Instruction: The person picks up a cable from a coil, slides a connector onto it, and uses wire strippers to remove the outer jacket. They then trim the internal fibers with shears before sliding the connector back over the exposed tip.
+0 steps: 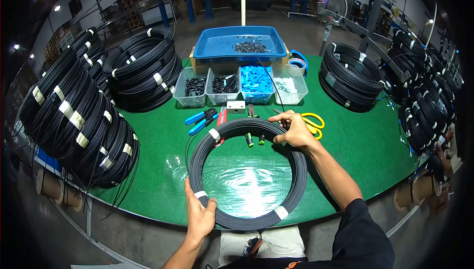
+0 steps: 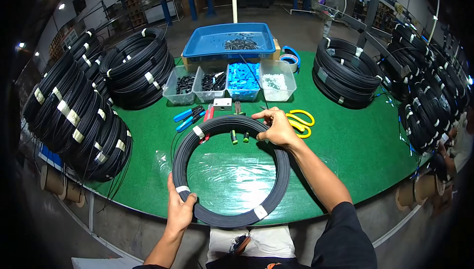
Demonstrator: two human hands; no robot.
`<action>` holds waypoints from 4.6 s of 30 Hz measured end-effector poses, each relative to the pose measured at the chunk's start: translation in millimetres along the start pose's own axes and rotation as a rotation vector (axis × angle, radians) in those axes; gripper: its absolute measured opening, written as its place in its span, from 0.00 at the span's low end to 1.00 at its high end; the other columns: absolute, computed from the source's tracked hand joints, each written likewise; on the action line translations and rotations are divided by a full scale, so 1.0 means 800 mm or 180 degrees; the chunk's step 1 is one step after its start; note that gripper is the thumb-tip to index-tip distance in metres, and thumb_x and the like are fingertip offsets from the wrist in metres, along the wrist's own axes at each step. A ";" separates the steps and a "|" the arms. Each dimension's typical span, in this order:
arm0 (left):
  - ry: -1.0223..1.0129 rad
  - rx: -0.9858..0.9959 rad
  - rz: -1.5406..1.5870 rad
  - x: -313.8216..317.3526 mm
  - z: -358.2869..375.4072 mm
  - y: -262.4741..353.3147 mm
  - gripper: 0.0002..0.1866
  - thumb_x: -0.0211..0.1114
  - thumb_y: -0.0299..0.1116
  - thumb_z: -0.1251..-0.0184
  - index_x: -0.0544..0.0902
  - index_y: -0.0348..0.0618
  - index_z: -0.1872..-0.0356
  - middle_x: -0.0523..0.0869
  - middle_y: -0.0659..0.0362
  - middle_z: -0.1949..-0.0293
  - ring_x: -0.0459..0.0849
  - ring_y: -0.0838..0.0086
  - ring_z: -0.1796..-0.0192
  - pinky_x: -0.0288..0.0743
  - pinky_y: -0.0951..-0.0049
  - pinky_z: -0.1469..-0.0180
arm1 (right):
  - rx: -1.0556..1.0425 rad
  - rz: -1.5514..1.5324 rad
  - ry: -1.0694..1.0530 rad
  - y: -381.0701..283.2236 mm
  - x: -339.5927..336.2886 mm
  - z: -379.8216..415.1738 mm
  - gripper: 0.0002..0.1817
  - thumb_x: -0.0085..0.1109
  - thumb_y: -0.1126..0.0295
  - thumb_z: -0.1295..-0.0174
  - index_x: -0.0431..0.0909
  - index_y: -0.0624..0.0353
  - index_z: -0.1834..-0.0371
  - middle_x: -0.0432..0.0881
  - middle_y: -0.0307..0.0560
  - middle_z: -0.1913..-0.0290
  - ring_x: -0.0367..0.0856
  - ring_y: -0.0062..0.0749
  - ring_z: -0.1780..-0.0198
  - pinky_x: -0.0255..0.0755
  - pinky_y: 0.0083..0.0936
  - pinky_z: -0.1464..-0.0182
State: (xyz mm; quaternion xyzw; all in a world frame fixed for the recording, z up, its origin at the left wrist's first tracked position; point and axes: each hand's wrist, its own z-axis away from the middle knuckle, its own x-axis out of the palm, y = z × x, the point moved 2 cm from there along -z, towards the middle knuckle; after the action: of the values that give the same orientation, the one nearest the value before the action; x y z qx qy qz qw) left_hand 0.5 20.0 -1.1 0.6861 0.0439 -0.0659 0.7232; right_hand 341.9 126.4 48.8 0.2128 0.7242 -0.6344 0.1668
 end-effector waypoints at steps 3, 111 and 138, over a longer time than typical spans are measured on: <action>-0.0034 -0.0014 -0.0285 0.005 0.000 0.013 0.47 0.66 0.29 0.40 0.46 0.19 0.27 0.58 0.30 0.28 0.57 0.48 0.24 0.47 0.63 0.23 | 0.0014 -0.0155 0.0004 0.005 -0.004 -0.001 0.33 0.80 0.80 0.71 0.86 0.57 0.51 0.68 0.37 0.60 0.69 0.25 0.61 0.71 0.23 0.54; -0.0024 0.1244 -0.1775 -0.047 -0.140 0.071 0.26 0.61 0.42 0.33 0.75 0.30 0.42 0.70 0.40 0.36 0.66 0.47 0.33 0.56 0.54 0.29 | -0.0956 -0.1698 -0.0002 -0.045 0.048 -0.145 0.10 0.62 0.76 0.35 0.75 0.59 0.53 0.78 0.36 0.61 0.74 0.14 0.65 0.71 0.15 0.61; -0.1442 0.2502 -0.5203 0.016 -0.537 0.187 0.07 0.66 0.28 0.50 0.89 0.51 0.70 0.89 0.55 0.68 0.89 0.59 0.59 0.81 0.61 0.56 | -0.0833 0.0604 -0.0491 -0.122 0.067 -0.228 0.08 0.58 0.76 0.43 0.84 0.67 0.63 0.83 0.47 0.75 0.77 0.22 0.78 0.70 0.24 0.73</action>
State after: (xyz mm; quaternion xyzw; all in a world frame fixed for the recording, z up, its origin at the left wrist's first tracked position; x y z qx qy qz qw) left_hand 47.9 456.0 121.2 0.6084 0.3454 -0.6964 0.1598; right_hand 250.6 301.7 129.7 0.2073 0.7623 -0.5306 0.3072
